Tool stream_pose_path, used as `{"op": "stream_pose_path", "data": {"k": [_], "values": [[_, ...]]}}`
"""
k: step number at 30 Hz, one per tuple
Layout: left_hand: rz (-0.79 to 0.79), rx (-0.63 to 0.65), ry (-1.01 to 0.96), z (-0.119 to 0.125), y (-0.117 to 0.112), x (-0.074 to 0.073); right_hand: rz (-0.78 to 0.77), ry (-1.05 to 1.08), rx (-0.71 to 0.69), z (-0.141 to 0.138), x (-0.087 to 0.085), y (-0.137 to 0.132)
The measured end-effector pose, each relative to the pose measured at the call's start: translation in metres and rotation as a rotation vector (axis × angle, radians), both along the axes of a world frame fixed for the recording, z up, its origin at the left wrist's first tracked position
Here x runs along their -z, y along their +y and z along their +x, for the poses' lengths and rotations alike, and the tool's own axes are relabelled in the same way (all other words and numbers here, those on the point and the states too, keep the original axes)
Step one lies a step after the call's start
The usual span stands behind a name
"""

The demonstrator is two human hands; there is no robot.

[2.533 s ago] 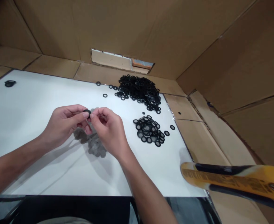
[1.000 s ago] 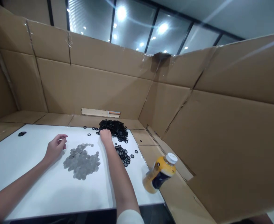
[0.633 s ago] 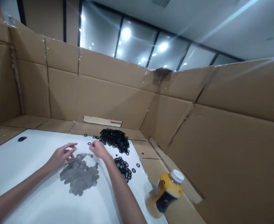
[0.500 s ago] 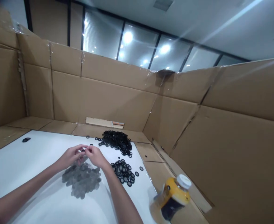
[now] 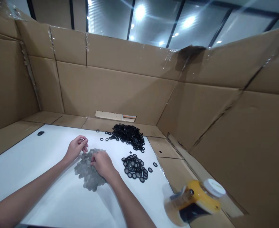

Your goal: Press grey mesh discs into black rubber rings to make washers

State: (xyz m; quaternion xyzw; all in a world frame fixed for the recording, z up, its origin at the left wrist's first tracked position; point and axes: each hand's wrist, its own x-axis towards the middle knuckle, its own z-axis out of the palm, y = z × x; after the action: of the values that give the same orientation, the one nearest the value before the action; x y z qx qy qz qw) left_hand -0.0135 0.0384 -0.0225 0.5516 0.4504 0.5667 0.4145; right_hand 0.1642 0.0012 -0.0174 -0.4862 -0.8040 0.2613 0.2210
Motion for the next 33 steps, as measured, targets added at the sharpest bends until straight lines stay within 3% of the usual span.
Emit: {"op": "stream_pose_path", "data": {"k": [5,11,17,24,33], "values": [[-0.018,0.033,0.012,0.001,-0.003,0.001,-0.113,0.127,0.061,0.002,0.002,0.007],[-0.064,0.157,0.074,0.007,-0.012,0.001,-0.203,0.467,0.185,0.012,0.0,0.014],[-0.069,0.246,0.144,0.02,-0.029,-0.004,-0.181,0.776,0.267,0.009,-0.002,0.008],[-0.068,0.188,0.192,0.022,-0.038,-0.012,-0.141,0.866,0.299,0.007,-0.008,0.006],[-0.046,0.282,0.21,0.023,-0.04,-0.006,-0.18,0.865,0.338,0.009,-0.005,0.005]]}}
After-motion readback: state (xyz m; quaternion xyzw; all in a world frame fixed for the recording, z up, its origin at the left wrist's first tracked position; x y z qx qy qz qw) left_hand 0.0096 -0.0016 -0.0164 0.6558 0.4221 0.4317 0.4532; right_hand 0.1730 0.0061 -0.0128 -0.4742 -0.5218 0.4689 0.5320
